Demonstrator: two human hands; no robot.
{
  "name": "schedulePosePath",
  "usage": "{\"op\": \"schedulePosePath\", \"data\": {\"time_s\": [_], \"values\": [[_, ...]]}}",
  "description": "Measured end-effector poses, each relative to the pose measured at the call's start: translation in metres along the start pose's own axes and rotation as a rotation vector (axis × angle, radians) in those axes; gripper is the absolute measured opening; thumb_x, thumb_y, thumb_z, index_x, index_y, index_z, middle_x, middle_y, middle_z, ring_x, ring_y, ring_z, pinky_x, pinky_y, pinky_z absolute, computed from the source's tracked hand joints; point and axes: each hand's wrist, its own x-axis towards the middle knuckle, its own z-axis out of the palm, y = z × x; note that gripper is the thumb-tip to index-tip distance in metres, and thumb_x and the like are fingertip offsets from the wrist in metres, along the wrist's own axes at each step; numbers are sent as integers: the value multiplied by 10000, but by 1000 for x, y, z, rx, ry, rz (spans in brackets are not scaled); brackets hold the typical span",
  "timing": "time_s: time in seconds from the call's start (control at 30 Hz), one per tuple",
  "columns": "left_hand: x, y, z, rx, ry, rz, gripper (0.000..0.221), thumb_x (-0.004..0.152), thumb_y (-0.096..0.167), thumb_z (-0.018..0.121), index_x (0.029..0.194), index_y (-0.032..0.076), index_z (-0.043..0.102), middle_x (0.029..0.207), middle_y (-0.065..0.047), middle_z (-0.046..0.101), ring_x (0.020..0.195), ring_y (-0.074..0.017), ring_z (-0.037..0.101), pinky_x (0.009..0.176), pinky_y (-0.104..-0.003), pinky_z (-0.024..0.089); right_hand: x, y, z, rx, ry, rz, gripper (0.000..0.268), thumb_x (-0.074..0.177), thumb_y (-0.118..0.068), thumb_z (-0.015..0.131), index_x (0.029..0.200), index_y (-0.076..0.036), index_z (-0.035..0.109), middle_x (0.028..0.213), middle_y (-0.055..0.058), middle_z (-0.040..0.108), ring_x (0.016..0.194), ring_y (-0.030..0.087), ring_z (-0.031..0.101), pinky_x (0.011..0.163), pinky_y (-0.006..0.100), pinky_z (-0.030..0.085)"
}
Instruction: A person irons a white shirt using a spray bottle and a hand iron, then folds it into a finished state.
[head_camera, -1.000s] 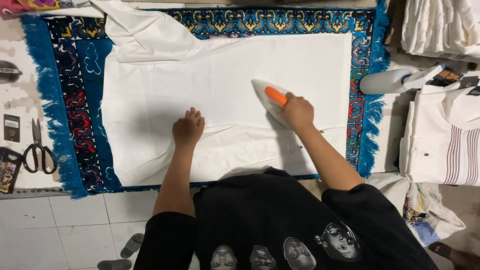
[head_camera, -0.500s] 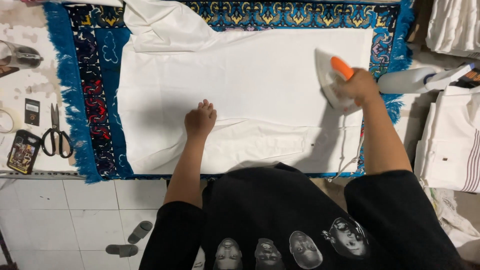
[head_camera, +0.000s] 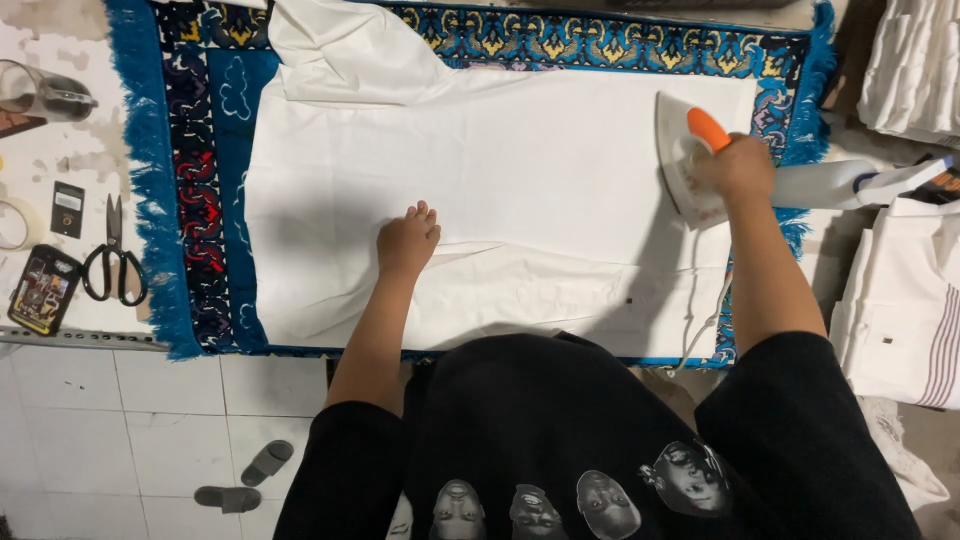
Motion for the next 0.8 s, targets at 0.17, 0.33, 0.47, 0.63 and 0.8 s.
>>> {"op": "schedulePosePath", "data": {"time_s": [0.17,0.33,0.47,0.63,0.8], "values": [[-4,2,-3,5,3,-19,378,1053,340,528,1395,222,637,1469,-52,556,1372,-199,549,1072,-368,484,28,-28,-2,89,12,-51,440,804,-384,693,1135,-110,788,858,186,751,887,419,747,780,539,584],[6,-7,14,18,27,-2,371,1058,345,532,1397,235,636,1464,-37,564,1367,-181,553,1071,-343,486,-35,-105,-19,74,-196,-253,525,774,-463,706,1124,-81,787,954,247,767,1001,458,726,876,563,569],[12,-10,22,-38,1,19,407,1043,327,534,1435,244,603,1522,8,509,1433,-173,479,1115,-376,456,-116,-163,-37,-170,-315,-542,408,776,-368,638,1077,-141,793,959,182,792,1002,385,756,892,514,588],[12,-9,24,-38,9,41,429,1051,321,517,1467,236,579,1563,4,465,1465,-175,436,1142,-385,435,-117,-188,-20,-295,-257,-620,342,839,-307,613,1080,-133,780,943,157,794,973,341,774,853,456,606],[22,-17,40,-22,-14,76,456,1063,296,509,1515,238,534,1619,5,399,1509,-174,373,1180,-403,383,-38,-208,-3,-103,-46,-340,365,889,-342,664,1111,-76,777,875,202,767,905,413,761,782,506,598]]}}
